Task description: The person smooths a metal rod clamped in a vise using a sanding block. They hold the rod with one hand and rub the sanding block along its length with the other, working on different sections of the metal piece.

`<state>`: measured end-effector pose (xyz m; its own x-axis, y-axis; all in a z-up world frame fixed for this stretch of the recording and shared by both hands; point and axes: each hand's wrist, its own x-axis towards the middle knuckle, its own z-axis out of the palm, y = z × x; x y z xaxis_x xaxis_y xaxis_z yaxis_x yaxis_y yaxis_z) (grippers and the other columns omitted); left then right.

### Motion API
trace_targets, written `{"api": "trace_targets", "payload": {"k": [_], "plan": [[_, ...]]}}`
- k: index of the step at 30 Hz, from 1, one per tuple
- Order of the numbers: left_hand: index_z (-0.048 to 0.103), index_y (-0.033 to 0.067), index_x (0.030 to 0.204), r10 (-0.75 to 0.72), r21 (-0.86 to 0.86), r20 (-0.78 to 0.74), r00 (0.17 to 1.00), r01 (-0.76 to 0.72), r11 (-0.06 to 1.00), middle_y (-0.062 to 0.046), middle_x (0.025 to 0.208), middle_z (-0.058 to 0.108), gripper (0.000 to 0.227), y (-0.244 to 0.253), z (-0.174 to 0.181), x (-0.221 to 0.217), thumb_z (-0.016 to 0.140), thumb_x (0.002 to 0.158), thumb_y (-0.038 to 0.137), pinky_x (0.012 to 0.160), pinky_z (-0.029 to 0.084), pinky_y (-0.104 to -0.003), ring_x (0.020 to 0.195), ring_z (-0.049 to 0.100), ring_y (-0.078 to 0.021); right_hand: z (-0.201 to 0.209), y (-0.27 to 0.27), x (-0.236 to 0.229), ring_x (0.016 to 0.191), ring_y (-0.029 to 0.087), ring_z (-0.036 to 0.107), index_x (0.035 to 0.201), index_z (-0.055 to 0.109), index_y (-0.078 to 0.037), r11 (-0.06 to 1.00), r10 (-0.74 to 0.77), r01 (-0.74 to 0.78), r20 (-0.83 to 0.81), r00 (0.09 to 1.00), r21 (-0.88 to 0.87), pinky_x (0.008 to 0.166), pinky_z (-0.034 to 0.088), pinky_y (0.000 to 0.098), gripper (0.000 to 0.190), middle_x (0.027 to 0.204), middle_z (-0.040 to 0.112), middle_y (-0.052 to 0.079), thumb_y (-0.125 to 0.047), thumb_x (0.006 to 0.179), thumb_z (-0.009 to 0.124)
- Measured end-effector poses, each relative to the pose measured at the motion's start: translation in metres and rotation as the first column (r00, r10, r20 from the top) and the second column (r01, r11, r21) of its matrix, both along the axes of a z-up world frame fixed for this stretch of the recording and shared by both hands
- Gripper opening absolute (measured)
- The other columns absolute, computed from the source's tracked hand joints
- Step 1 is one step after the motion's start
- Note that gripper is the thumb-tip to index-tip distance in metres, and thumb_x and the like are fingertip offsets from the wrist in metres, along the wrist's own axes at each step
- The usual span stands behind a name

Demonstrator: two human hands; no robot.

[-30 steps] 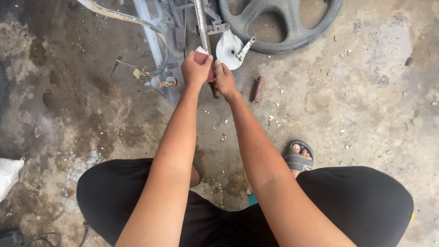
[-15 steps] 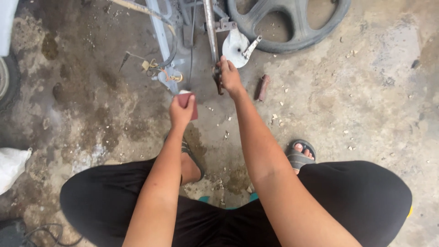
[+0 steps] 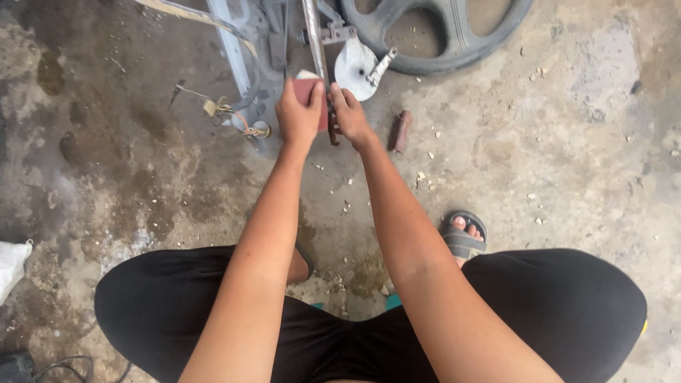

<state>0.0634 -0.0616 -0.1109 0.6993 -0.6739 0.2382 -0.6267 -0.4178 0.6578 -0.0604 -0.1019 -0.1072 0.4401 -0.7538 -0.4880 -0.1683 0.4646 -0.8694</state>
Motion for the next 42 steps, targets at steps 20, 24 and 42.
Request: {"api": "trace_targets", "payload": {"k": [20, 24, 42], "plan": [[0.063, 0.0160, 0.108, -0.012, -0.060, -0.002, 1.000, 0.012, 0.998, -0.013, 0.094, 0.075, 0.041, -0.009, -0.002, -0.003, 0.080, 0.088, 0.047, 0.076, 0.060, -0.050, 0.094, 0.073, -0.0402, -0.018, -0.006, 0.000, 0.102, 0.037, 0.069, 0.135, 0.061, -0.008, 1.000, -0.002, 0.001, 0.052, 0.999, 0.021, 0.089, 0.060, 0.0504, 0.084, 0.120, 0.066, 0.025, -0.080, 0.095, 0.047], [0.064, 0.0165, 0.106, 0.029, -0.125, -0.108, 0.994, -0.043, 0.991, -0.011, 0.093, 0.076, 0.039, 0.001, 0.035, -0.024, 0.077, 0.088, 0.048, 0.077, 0.060, -0.047, 0.092, 0.075, -0.0382, -0.005, -0.005, 0.000, 0.087, 0.026, 0.071, 0.118, 0.070, -0.013, 0.998, -0.060, 0.062, 0.110, 0.992, -0.009, 0.075, 0.064, 0.0410, 0.069, 0.101, 0.067, 0.012, -0.076, 0.094, 0.053], [0.059, 0.0234, 0.098, 0.143, 0.149, -0.260, 0.955, -0.107, 0.983, 0.003, 0.091, 0.069, 0.041, 0.002, 0.012, -0.006, 0.074, 0.089, 0.061, 0.070, 0.057, -0.036, 0.090, 0.074, -0.0219, -0.018, -0.002, 0.003, 0.074, 0.014, 0.062, 0.102, 0.070, -0.017, 0.986, -0.132, 0.106, 0.216, 0.968, 0.127, 0.067, 0.058, 0.0325, 0.041, 0.082, 0.060, 0.000, -0.057, 0.094, 0.068]]}}
